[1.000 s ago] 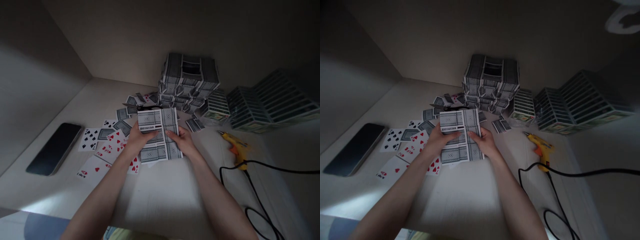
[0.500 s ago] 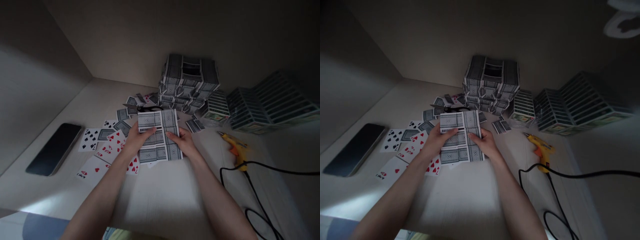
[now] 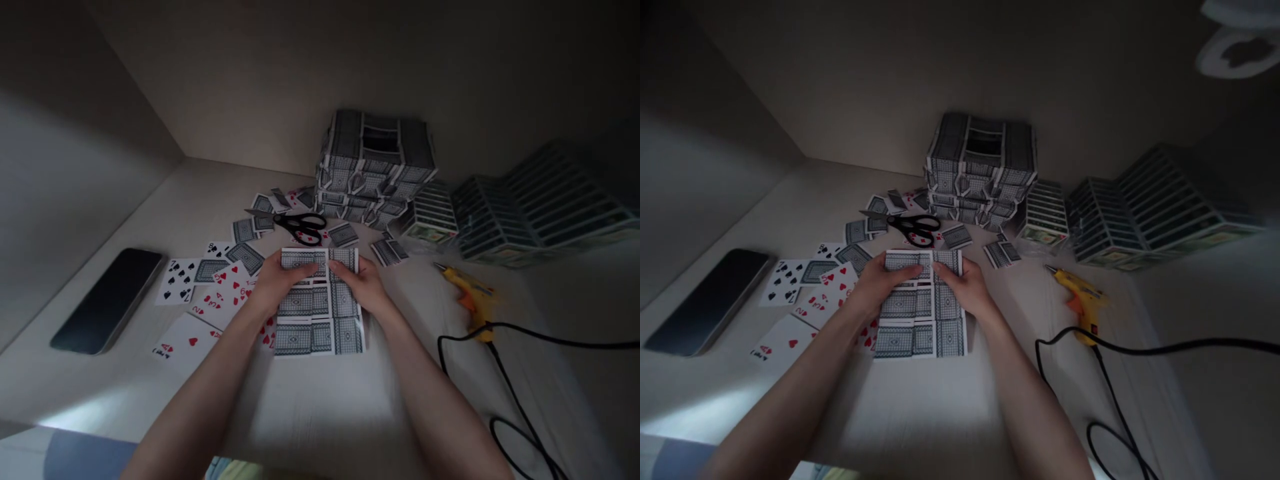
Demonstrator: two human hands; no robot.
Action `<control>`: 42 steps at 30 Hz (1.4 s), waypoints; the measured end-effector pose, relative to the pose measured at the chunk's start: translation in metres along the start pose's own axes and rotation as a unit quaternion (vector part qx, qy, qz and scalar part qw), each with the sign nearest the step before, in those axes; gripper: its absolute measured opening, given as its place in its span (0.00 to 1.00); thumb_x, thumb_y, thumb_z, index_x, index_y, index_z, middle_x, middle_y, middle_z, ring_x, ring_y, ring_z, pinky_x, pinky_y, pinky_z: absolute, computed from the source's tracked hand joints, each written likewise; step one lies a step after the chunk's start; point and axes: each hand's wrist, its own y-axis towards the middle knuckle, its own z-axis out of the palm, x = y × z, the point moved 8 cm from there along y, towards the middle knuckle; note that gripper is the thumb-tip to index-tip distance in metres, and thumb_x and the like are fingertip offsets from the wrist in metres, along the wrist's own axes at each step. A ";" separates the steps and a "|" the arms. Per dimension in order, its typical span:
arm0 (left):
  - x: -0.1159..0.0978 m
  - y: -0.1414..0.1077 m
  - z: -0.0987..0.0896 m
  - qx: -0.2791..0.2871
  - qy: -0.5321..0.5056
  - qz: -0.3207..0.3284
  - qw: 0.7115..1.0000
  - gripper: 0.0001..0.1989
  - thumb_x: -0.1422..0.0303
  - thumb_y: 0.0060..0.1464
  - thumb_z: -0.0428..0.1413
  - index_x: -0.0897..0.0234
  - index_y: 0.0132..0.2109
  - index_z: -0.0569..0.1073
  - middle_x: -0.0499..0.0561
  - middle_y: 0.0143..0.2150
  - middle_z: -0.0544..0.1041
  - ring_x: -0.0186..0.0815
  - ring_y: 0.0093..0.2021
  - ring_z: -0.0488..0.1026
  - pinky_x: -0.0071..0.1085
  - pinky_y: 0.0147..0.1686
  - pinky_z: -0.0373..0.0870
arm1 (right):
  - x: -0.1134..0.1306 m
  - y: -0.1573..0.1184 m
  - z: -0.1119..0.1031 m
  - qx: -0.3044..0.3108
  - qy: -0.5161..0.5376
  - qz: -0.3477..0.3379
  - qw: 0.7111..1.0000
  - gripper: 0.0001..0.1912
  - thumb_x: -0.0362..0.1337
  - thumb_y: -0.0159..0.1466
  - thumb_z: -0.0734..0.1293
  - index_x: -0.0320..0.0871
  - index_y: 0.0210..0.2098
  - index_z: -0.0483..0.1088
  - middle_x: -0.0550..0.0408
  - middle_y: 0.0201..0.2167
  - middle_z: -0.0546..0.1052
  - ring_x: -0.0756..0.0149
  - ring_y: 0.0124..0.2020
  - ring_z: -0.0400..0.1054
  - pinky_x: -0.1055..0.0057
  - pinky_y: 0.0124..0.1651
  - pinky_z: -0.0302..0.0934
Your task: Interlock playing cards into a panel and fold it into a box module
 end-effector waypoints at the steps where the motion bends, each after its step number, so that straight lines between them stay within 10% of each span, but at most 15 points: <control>1: -0.002 0.001 -0.002 -0.015 0.015 0.015 1.000 0.23 0.63 0.31 0.67 0.65 0.38 0.74 0.49 0.32 0.78 0.38 0.31 0.74 0.33 0.33 0.72 | 0.001 0.000 0.000 -0.001 -0.001 -0.001 1.000 0.16 0.47 0.49 0.71 0.42 0.31 0.75 0.56 0.30 0.79 0.64 0.30 0.71 0.68 0.35 0.65; 8: -0.007 0.002 -0.007 -0.051 0.073 0.092 0.992 0.19 0.63 0.35 0.65 0.65 0.38 0.74 0.48 0.33 0.77 0.35 0.32 0.73 0.31 0.35 0.70 | 0.004 -0.002 -0.001 -0.021 -0.005 -0.006 1.000 0.15 0.46 0.49 0.71 0.42 0.30 0.74 0.55 0.30 0.79 0.64 0.30 0.71 0.68 0.34 0.64; 30: -0.006 0.007 -0.024 -0.091 0.010 0.058 0.994 0.20 0.66 0.33 0.65 0.64 0.37 0.71 0.48 0.29 0.76 0.36 0.26 0.74 0.30 0.26 0.72 | 0.002 0.001 -0.014 -0.058 0.021 -0.012 0.998 0.14 0.46 0.50 0.71 0.43 0.31 0.74 0.56 0.31 0.79 0.64 0.32 0.71 0.67 0.38 0.64; 42: 0.008 0.005 -0.007 0.032 -0.101 -0.038 0.994 0.17 0.64 0.40 0.63 0.63 0.38 0.72 0.48 0.29 0.78 0.36 0.26 0.74 0.32 0.27 0.72 | -0.004 0.004 -0.015 -0.052 0.078 0.024 0.995 0.17 0.47 0.50 0.71 0.44 0.36 0.75 0.54 0.37 0.79 0.60 0.38 0.73 0.63 0.43 0.65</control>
